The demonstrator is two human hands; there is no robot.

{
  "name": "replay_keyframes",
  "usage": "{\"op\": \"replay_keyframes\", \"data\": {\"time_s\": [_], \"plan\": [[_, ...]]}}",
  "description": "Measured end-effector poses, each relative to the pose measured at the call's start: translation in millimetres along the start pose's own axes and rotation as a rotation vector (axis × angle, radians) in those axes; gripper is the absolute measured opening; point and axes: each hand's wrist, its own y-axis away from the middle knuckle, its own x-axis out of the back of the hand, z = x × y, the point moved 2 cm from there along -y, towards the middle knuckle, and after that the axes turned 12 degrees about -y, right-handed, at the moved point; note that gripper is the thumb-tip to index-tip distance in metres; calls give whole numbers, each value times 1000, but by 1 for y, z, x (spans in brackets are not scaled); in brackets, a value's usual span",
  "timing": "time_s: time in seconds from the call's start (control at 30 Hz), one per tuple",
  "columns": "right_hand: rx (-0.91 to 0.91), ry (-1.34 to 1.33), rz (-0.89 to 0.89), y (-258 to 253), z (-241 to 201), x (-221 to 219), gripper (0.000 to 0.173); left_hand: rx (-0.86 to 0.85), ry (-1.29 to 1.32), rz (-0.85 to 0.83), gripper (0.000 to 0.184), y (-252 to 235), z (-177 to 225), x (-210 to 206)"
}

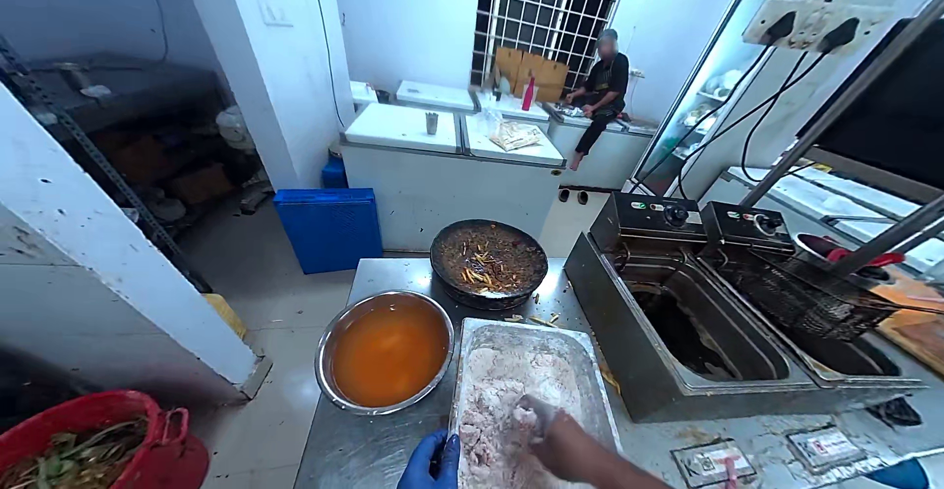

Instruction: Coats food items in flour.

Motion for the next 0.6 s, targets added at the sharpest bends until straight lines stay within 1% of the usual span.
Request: {"op": "replay_keyframes", "data": {"time_s": [0.03, 0.07, 0.13, 0.17, 0.2, 0.23, 0.27, 0.3, 0.33, 0.4, 0.43, 0.47, 0.53, 0.57, 0.6], "plan": [[19, -27, -54, 2, -8, 12, 58, 6, 3, 4, 30, 0, -1, 1], [36, 15, -100, 4, -16, 16, 71, 12, 5, 7, 29, 0, -1, 1], [78, 224, -156, -1, -19, -3, 100, 14, 7, 8, 29, 0, -1, 0], [117, 319, -183, -10, -16, -19, 105, 11, 3, 2, 30, 0, -1, 0], [158, 385, -211, -23, -11, -33, 101, 9, -3, 0, 30, -1, 0, 0], [212, 411, -206, -34, -8, -39, 89, 11, -10, -2, 30, -1, 0, 0], [263, 393, -173, -43, -9, -36, 77, 12, -15, 2, 31, 0, 1, 1], [294, 356, -150, -50, -14, -23, 65, 13, -14, 9, 31, 0, 2, 1], [263, 294, -159, -53, -20, -7, 60, 17, -9, 19, 31, 1, 2, 0], [88, 146, -228, -49, -29, 28, 70, 17, -9, 25, 31, 2, 0, 0], [7, 156, -256, -48, -31, 41, 77, 15, -3, 35, 31, 0, 1, 0], [-56, 224, -266, -49, -29, 46, 85, 18, 3, 43, 31, 0, 0, 0], [-85, 365, -229, -54, -16, 29, 106, 28, 7, 49, 29, 5, -1, -2], [-38, 387, -209, -55, -14, 13, 109, 24, 13, 51, 29, 6, 0, -3], [29, 408, -196, -54, -15, -4, 101, 20, 16, 54, 30, 7, 2, -4]]}}
